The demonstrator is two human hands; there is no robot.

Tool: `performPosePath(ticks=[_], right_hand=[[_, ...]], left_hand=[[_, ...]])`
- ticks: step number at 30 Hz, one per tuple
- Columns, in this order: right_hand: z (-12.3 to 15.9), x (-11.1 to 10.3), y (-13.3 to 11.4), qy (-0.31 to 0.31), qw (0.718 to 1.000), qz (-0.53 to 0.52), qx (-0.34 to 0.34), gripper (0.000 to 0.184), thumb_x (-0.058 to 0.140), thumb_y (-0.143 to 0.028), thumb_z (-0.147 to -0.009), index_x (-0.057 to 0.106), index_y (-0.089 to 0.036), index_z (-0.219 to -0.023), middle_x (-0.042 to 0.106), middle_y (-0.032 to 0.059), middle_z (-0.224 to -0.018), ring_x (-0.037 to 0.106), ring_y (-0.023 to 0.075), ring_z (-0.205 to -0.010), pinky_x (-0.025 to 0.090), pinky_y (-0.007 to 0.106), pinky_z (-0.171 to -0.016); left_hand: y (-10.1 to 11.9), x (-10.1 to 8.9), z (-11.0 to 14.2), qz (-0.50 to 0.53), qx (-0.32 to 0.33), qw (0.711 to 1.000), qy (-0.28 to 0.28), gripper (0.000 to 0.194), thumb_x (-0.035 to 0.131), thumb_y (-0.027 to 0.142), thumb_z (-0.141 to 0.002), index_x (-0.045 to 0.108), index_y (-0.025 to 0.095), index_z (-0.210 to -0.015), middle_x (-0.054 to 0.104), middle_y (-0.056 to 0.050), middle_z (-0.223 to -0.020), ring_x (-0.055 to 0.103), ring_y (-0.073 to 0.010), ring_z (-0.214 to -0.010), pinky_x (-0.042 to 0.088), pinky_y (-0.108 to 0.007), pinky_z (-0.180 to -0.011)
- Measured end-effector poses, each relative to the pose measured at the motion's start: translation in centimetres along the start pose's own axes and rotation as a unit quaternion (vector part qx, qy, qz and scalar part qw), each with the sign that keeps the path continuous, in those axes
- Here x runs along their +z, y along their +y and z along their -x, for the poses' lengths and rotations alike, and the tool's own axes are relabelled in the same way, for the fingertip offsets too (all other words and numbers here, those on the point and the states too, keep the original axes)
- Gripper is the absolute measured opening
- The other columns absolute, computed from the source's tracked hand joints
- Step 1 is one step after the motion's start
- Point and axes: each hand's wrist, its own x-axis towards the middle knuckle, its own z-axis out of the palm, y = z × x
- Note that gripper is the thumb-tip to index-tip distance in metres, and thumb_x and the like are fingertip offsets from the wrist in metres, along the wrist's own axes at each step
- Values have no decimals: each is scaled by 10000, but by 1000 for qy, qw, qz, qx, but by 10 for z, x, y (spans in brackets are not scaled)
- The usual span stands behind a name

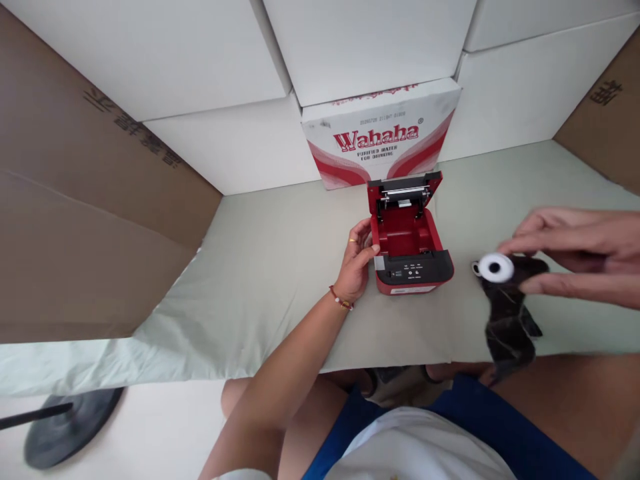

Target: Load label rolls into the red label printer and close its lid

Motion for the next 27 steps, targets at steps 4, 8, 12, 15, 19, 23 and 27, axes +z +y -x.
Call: performPosePath(ticks=[4, 8, 12, 15, 19, 23, 27], right_hand=[[-55, 38, -30, -104, 989, 55, 89, 397, 712, -399, -934, 797, -350, -1318, 823, 27, -1030, 741, 238, -821, 578, 374, -717], [-95, 95, -48, -108, 958, 215, 156, 439, 652, -305, -936, 774, -311, -1358, 826, 94, -1027, 746, 324, -901, 507, 396, -705], [-107, 114, -55, -153, 942, 243, 176, 415, 622, -264, -937, 776, -302, -1322, 819, 126, -1078, 745, 322, -912, 488, 374, -689], [-113, 115, -55, -175, 932, 255, 188, 354, 601, -240, -934, 796, -250, -1230, 809, 168, -1115, 758, 360, -977, 506, 389, -704], [-123, 120, -52, -210, 923, 264, 186, 321, 587, -191, -923, 799, -185, -1163, 804, 215, -1119, 765, 394, -1041, 539, 410, -750], [-130, 128, -51, -219, 920, 267, 186, 306, 606, -183, -922, 795, -141, -1159, 801, 244, -1115, 767, 392, -1054, 541, 401, -761], [-120, 114, -54, -227, 927, 248, 167, 318, 648, -298, -960, 774, -166, -1219, 815, 188, -1087, 769, 341, -982, 510, 364, -717]], left_hand=[[-5, -1, 3, -40, 30, 998, 30, 542, 747, 581, -920, 602, 302, -1361, 578, -75, -1533, 493, -291, -1502, 385, -480, -1279], [0, 0, 13, -198, 118, 969, 90, 453, 569, 628, -1028, 618, 278, -1312, 609, -93, -1402, 579, -270, -1346, 467, -467, -1174], [17, 7, 29, -376, 278, 877, 105, 374, 486, 540, -1079, 645, 246, -1245, 613, -97, -1217, 604, -260, -1183, 505, -469, -1063], [25, 16, 41, -444, 369, 815, 44, 353, 527, 472, -1056, 638, 249, -1306, 623, -100, -1173, 610, -270, -1143, 515, -468, -1014], [25, 27, 46, -479, 464, 745, -25, 458, 634, 505, -979, 645, 236, -1350, 661, -86, -1097, 640, -275, -1098, 498, -462, -1009], [23, 32, 46, -507, 462, 726, -38, 363, 683, 355, -924, 689, 226, -1263, 709, -67, -1033, 659, -262, -1105, 472, -460, -1055], [26, 33, 47, -519, 462, 717, -50, 321, 682, 250, -897, 699, 220, -1216, 746, -56, -1007, 670, -240, -1095, 461, -445, -1088]])
